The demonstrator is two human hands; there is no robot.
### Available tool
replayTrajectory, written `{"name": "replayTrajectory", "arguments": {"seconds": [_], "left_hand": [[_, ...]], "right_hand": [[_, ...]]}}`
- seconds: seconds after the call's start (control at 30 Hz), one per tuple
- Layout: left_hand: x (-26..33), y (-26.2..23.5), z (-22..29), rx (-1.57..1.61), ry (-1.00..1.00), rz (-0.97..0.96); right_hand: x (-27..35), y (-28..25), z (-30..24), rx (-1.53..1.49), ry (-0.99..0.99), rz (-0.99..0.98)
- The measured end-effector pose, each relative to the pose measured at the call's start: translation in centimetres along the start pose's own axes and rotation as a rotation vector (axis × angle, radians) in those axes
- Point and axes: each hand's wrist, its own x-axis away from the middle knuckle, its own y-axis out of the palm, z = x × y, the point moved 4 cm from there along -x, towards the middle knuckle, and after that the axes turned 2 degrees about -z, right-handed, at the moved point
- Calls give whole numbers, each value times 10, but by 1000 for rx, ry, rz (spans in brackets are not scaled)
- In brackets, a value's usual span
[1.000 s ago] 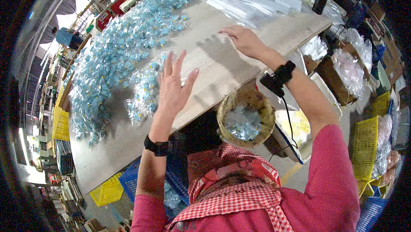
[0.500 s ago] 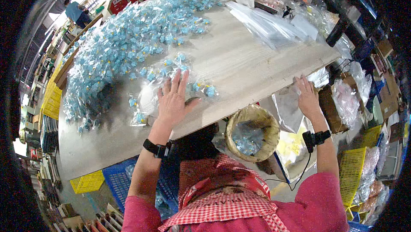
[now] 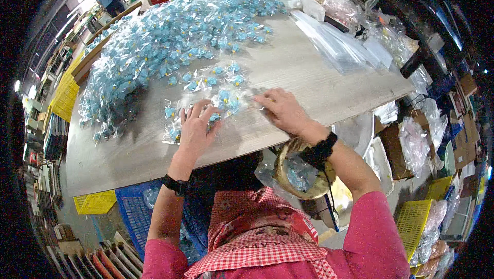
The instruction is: Sorting small blue plastic components on a workbench and placing them into bags.
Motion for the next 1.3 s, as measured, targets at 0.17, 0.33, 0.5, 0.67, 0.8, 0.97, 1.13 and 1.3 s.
{"name": "replayTrajectory", "arguments": {"seconds": [0.17, 0.33, 0.5, 0.67, 0.8, 0.97, 1.13, 1.3], "left_hand": [[11, -17, -18, 64, -1, 95], [1, -15, 10, 61, -20, 201], [0, 0, 9, 40, -67, -90], [2, 6, 3, -20, 0, 20], [-5, -10, 26, -55, 94, 180], [-15, 5, 29, 1, 84, -40], [-24, 16, 33, -21, 118, -101], [-27, 7, 29, 677, 144, 159]], "right_hand": [[-5, -22, 50, -50, 223, -36], [-98, -27, 34, -146, 18, 60], [-168, 8, 0, 35, -263, 16], [-151, 52, 18, 127, -182, -65], [-117, 38, 43, 18, -20, -22], [-88, 17, 49, 34, -28, 106], [-36, -9, 55, -59, 132, 63], [46, -46, 28, -200, 268, -160]]}}
